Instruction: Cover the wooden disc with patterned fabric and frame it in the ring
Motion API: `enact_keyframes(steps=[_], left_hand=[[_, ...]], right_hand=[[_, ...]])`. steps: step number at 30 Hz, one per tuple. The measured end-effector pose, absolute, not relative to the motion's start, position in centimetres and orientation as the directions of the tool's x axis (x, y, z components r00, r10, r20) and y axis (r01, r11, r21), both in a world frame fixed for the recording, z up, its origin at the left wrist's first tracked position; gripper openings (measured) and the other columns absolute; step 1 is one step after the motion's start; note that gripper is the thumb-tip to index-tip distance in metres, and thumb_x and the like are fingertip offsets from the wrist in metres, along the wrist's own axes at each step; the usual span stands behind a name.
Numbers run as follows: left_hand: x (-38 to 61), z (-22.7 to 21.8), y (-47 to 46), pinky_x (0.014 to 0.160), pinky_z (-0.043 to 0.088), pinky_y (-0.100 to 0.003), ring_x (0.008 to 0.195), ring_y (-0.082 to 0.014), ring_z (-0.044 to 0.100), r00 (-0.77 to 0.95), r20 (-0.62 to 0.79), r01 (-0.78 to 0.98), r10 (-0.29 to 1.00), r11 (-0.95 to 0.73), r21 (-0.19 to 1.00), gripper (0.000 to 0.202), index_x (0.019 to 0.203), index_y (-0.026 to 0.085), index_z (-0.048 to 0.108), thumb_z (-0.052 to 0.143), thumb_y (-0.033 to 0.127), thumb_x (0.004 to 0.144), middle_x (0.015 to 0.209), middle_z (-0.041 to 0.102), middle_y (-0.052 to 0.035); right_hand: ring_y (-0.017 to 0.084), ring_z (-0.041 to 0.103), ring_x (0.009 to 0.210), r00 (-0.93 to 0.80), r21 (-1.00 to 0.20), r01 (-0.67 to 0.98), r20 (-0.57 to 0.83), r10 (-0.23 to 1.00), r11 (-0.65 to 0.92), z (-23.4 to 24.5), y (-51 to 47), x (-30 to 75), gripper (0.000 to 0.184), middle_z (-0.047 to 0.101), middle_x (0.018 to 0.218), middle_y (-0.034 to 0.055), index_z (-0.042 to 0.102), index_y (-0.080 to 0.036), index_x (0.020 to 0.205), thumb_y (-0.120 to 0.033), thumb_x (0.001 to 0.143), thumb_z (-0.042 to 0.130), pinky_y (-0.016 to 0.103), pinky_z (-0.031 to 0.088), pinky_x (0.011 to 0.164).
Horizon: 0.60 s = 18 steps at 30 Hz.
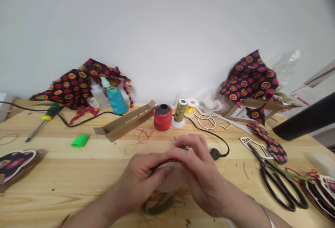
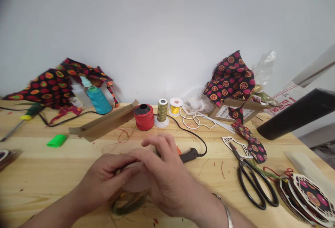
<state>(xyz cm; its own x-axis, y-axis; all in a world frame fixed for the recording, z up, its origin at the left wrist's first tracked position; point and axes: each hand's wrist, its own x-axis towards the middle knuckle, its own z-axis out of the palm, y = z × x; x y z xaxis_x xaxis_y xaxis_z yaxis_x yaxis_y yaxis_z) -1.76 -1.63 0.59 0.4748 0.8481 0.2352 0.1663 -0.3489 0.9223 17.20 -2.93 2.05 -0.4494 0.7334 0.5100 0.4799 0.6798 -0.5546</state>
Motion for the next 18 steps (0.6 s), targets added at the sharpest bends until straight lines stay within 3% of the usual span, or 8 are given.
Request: enact_keyframes(steps=[3, 6, 10, 18], left_hand=[[-1.8, 0.4, -1.6, 0.074, 0.052, -0.013, 0.084, -0.01, 0.071, 0.454, 0.24, 0.186, 0.858, -0.354, 0.916, 0.037, 0.11, 0.036, 0.07, 0.06, 0.011, 0.086, 0.099, 0.077, 0.0086], [-1.8, 0.3, -1.5, 0.076, 0.054, -0.016, 0.085, -0.0123, 0.072, 0.453, 0.216, 0.21, 0.865, -0.339, 0.917, 0.034, 0.11, 0.034, 0.071, 0.06, 0.013, 0.086, 0.099, 0.077, 0.0063], [-1.8, 0.4, -1.6, 0.074, 0.055, -0.02, 0.086, -0.0161, 0.071, 0.467, 0.185, 0.234, 0.865, -0.323, 0.917, 0.033, 0.115, 0.032, 0.069, 0.059, 0.017, 0.088, 0.093, 0.078, 0.0036], [-1.8, 0.4, -1.6, 0.071, 0.053, -0.021, 0.083, -0.0169, 0.069, 0.492, 0.165, 0.274, 0.855, -0.332, 0.903, 0.03, 0.114, 0.03, 0.07, 0.056, 0.02, 0.089, 0.085, 0.075, 0.003]], right_hand=[[0.018, 0.047, 0.105, -0.251, -0.63, 0.446, 0.595, 0.764, 0.636, 2.0, -2.5, 17.4, 0.032, 0.051, 0.109, 0.005, 0.054, -0.024, 0.114, -0.006, 0.09, 0.044, 0.034, 0.041, 0.092], [0.017, 0.053, 0.093, -0.161, -0.736, 0.422, 0.514, 0.842, 0.53, 2.0, -1.9, 17.6, 0.011, 0.058, 0.094, 0.0027, 0.061, -0.022, 0.092, -0.016, 0.092, 0.051, 0.032, 0.043, 0.083], [0.019, 0.055, 0.09, -0.193, -0.816, 0.389, 0.381, 0.904, 0.427, 2.0, -1.5, 17.5, 0.008, 0.06, 0.087, 0.0029, 0.064, -0.021, 0.079, -0.023, 0.087, 0.061, 0.035, 0.043, 0.081], [0.019, 0.053, 0.09, -0.246, -0.824, 0.378, 0.35, 0.904, 0.421, 2.0, -1.7, 17.2, 0.01, 0.06, 0.083, 0.0026, 0.063, -0.019, 0.075, -0.023, 0.085, 0.063, 0.035, 0.042, 0.081]])
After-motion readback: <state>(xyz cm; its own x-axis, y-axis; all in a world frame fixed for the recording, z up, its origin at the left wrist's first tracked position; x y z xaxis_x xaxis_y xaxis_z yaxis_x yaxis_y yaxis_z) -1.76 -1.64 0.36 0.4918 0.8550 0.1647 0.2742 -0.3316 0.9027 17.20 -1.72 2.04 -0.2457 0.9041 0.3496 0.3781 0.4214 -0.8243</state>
